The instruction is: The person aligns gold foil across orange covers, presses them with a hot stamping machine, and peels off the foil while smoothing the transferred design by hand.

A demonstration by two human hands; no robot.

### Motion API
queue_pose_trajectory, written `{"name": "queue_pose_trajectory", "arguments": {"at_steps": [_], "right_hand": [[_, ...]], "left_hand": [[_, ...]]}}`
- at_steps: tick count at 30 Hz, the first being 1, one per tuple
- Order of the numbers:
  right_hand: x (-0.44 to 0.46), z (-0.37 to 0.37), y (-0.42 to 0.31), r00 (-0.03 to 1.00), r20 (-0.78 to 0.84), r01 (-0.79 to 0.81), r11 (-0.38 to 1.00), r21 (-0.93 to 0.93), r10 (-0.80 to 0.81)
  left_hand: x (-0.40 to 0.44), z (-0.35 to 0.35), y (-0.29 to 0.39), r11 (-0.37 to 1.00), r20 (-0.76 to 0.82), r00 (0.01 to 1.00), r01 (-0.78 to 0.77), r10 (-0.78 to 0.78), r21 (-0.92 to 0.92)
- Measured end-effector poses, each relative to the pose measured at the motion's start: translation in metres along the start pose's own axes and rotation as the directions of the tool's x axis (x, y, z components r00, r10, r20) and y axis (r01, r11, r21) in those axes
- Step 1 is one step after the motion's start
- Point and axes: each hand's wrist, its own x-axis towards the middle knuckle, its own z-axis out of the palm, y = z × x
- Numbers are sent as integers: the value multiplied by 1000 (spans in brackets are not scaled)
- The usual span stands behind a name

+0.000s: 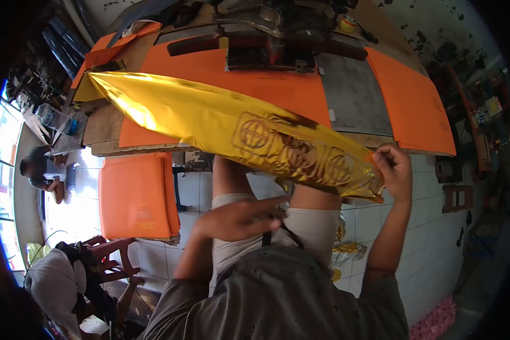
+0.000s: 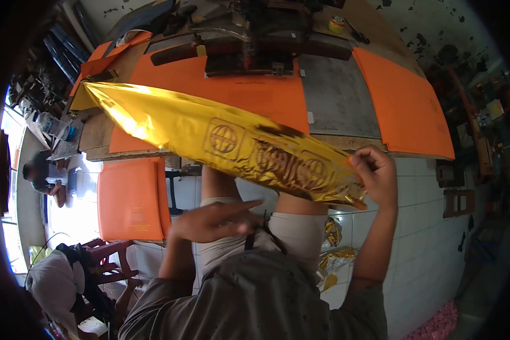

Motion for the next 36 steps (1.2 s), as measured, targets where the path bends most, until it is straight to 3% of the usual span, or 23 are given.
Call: {"name": "queue_pose_trajectory", "arguments": {"at_steps": [1, 2, 3, 4, 5, 6, 7, 9, 11, 14, 20, 36], "right_hand": [[5, -3, 4, 1000, 5, -23, 999, -22, 23], [11, -7, 7, 999, 8, -47, 998, -48, 48], [18, -12, 9, 997, 9, -73, 994, -79, 74], [24, -18, 10, 995, 31, -92, 985, -149, 98], [31, -24, 15, 996, 32, -80, 982, -172, 86], [38, -28, 24, 997, 32, -65, 978, -196, 73], [46, -33, 33, 998, 31, -50, 974, -219, 58], [61, -47, 44, 997, 54, -39, 961, -272, 56], [76, -56, 43, 996, 75, -26, 942, -334, 54], [107, -68, 55, 994, 95, -6, 906, -423, 50], [184, -79, 65, 989, 109, -15, 804, -595, 99], [323, -81, 100, 975, 187, -3, 857, -516, 116]], "left_hand": [[-19, -22, 10, 971, 58, 996, 51, -66, 235], [-36, -48, 8, 958, -69, 992, -83, 106, 273], [-51, -63, 10, 969, -324, 932, -85, 160, 232], [-65, -79, 13, 974, -557, 806, -108, 203, 198], [-67, -110, 14, 927, -645, 672, -194, 364, 321], [-65, -138, 29, 767, -719, 547, 199, 429, 610], [-62, -167, 31, 606, -729, 487, 416, 481, 678], [-57, -220, 20, 318, -572, 525, 498, 630, 807], [-56, -261, 4, 245, -531, 571, 502, 626, 829], [-50, -275, 7, 204, -526, 707, 493, 471, 846], [-33, -284, -1, 182, -564, 710, 543, 422, 820], [-7, -311, 3, 237, -629, 709, 583, 318, 777]]}}
